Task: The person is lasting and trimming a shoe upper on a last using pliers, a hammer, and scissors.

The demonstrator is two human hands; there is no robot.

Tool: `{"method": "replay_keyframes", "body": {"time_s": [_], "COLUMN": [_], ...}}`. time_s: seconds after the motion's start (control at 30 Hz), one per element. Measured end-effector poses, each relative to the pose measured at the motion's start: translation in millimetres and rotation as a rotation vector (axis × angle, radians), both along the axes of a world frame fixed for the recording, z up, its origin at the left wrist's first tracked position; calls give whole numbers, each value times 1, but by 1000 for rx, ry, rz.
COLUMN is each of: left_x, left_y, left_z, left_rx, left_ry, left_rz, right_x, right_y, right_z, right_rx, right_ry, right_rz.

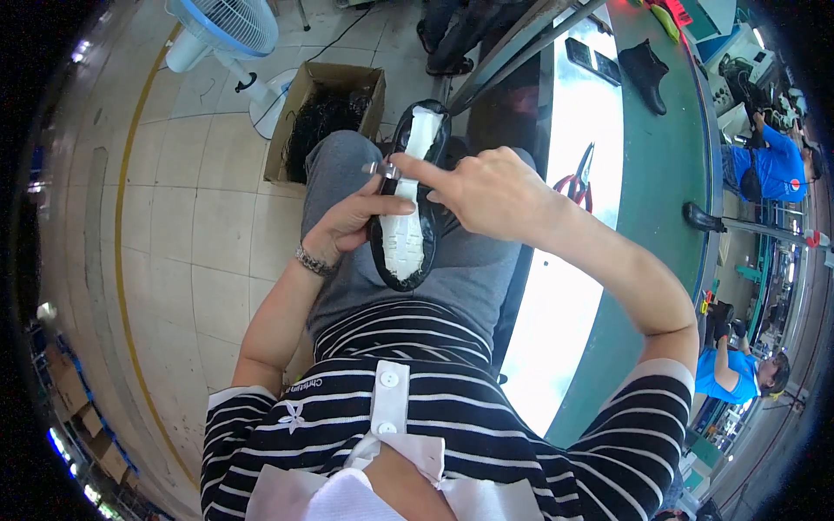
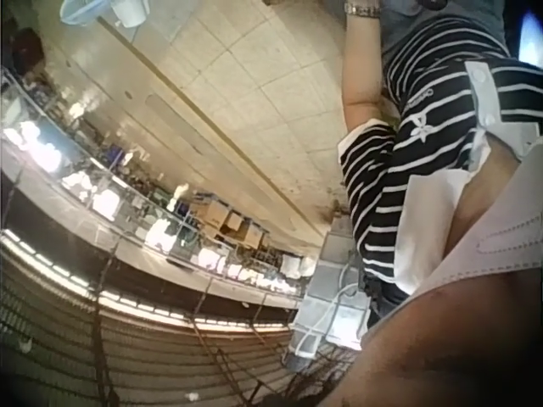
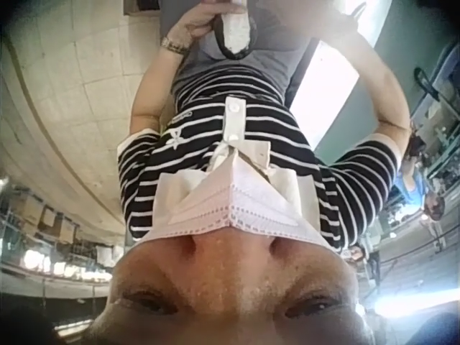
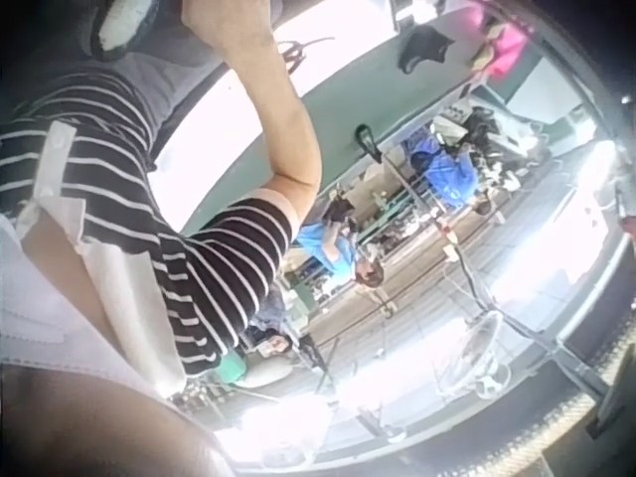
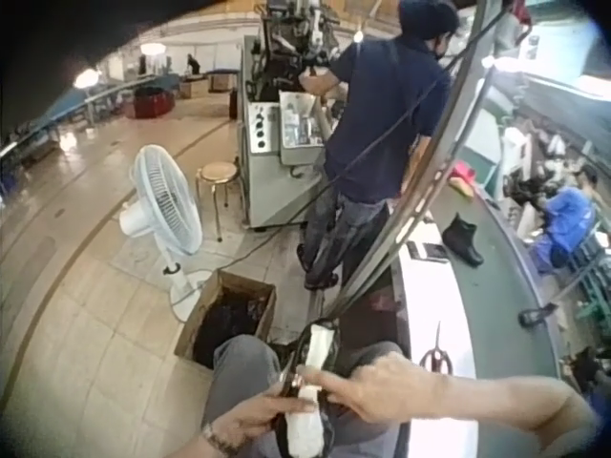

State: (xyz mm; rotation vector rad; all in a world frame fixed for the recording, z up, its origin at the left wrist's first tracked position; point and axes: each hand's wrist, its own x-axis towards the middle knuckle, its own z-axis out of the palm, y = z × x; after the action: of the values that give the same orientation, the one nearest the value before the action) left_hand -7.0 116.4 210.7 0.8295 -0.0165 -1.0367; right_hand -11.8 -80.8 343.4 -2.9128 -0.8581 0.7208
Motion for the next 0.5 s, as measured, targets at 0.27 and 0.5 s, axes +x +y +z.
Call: {"method": "replay_keyframes", "body": {"time_s": [0.27, 0.5], "left_x": [-22, -45], "left_y": [4, 4], "left_z": [-8, -19], "left_rx": [-150, -491], "left_ry": [51, 276], "left_rz": [13, 217], "right_x": [-20, -34], "right_y": [-3, -18], "right_z": [-5, 18], "right_rx": [39, 110], "right_ry": [-64, 47], "right_rz": [-52, 2]}}
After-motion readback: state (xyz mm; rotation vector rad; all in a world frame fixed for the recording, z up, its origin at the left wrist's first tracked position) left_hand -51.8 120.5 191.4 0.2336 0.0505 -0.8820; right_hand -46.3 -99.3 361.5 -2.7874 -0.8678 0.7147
